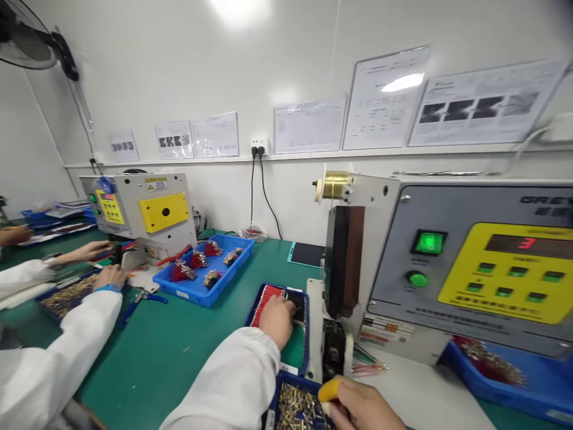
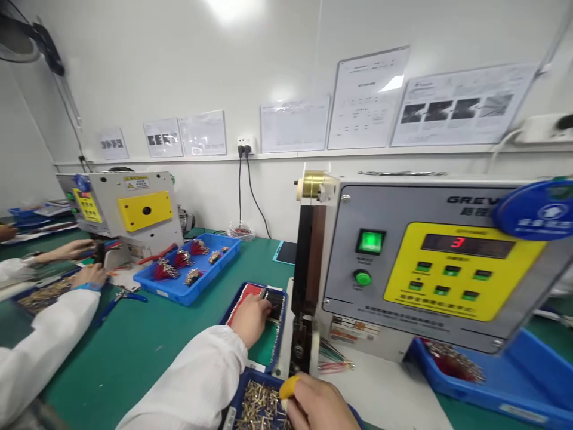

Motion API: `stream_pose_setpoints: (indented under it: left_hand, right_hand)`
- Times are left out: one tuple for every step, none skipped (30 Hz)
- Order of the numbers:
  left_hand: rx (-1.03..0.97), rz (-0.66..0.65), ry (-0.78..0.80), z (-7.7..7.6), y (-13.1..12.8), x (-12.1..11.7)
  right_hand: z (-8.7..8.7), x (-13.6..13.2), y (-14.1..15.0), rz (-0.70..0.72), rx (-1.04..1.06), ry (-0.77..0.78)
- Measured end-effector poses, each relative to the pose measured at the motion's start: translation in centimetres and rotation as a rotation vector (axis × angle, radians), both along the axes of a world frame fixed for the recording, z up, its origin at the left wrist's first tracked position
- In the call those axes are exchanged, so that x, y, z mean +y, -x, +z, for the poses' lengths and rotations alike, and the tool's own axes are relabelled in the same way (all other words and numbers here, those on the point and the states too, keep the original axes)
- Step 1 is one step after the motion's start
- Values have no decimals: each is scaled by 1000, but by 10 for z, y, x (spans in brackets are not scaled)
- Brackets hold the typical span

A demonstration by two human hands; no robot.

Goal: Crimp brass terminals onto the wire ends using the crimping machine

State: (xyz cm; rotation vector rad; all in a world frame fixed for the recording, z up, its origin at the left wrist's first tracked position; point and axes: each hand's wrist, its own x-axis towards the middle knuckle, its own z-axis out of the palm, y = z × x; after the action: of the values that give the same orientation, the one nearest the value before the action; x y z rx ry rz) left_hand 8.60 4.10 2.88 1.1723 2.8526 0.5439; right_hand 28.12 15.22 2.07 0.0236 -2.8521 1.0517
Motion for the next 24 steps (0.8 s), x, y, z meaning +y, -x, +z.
stream_pose_setpoints:
  left_hand:
    - [6, -2, -9, -1, 1, 1]
    - [12, -2, -17, -2, 2, 2]
    - [18, 0, -25, -3, 3, 2]
    - [24, 2, -33, -4, 3, 3]
    - [28, 5, -42, -5, 3, 3]
    - [32, 7, -51, -6, 3, 4]
    - [36, 9, -59, -7, 2, 4]
    - [40, 10, -66, -8, 2, 4]
    - [43, 11, -71, -9, 2, 4]
    - [45, 11, -74, -9, 2, 4]
    - [46, 12, -76, -10, 2, 4]
    - [46, 13, -78, -10, 2, 4]
    - [47, 14, -80, -11, 1, 4]
    - [47, 15, -82, -11, 1, 4]
    - [48, 17, -85, -10, 1, 4]
    - [51, 19, -89, -10, 1, 4]
    - [53, 22, -92, -9, 1, 4]
    - [57, 22, -96, -8, 1, 4]
    - [61, 21, -100, -7, 1, 4]
    - [65, 19, -103, -6, 0, 4]
    - [70, 14, -106, -4, 0, 4]
    - [75, 10, -107, -3, -2, 4]
    - [81, 3, -111, -2, -3, 4]
    - [89, -5, -126, -1, -6, 5]
  right_hand:
    - [-1, 0, 0, -13, -12, -10]
    - [-2, 1, 1, -23, -28, -13]
    - [-2, 1, 1, -34, -48, -9]
    - [-1, 0, 1, -45, -63, 2]
    - [1, 0, 2, -52, -76, 15]
    - [5, -1, 4, -56, -85, 31]
    - [10, -2, 7, -53, -91, 54]
    - [18, -3, 10, -44, -98, 85]
    - [27, -3, 14, -30, -111, 129]
    - [36, -4, 18, -11, -132, 189]
    - [47, -3, 23, 9, -162, 264]
    - [57, -1, 27, 31, -197, 350]
    - [67, 2, 30, 55, -231, 440]
    - [75, 6, 32, 76, -256, 525]
    - [80, 11, 33, 92, -269, 601]
    - [84, 17, 32, 93, -271, 670]
    - [84, 23, 31, 76, -261, 731]
    - [82, 29, 29, 41, -244, 785]
    - [78, 34, 26, -11, -225, 835]
    - [73, 39, 23, -74, -204, 878]
    - [67, 42, 21, -137, -181, 908]
    - [62, 45, 20, -189, -156, 921]
    - [57, 48, 20, -226, -130, 917]
    - [53, 49, 21, -251, -99, 901]
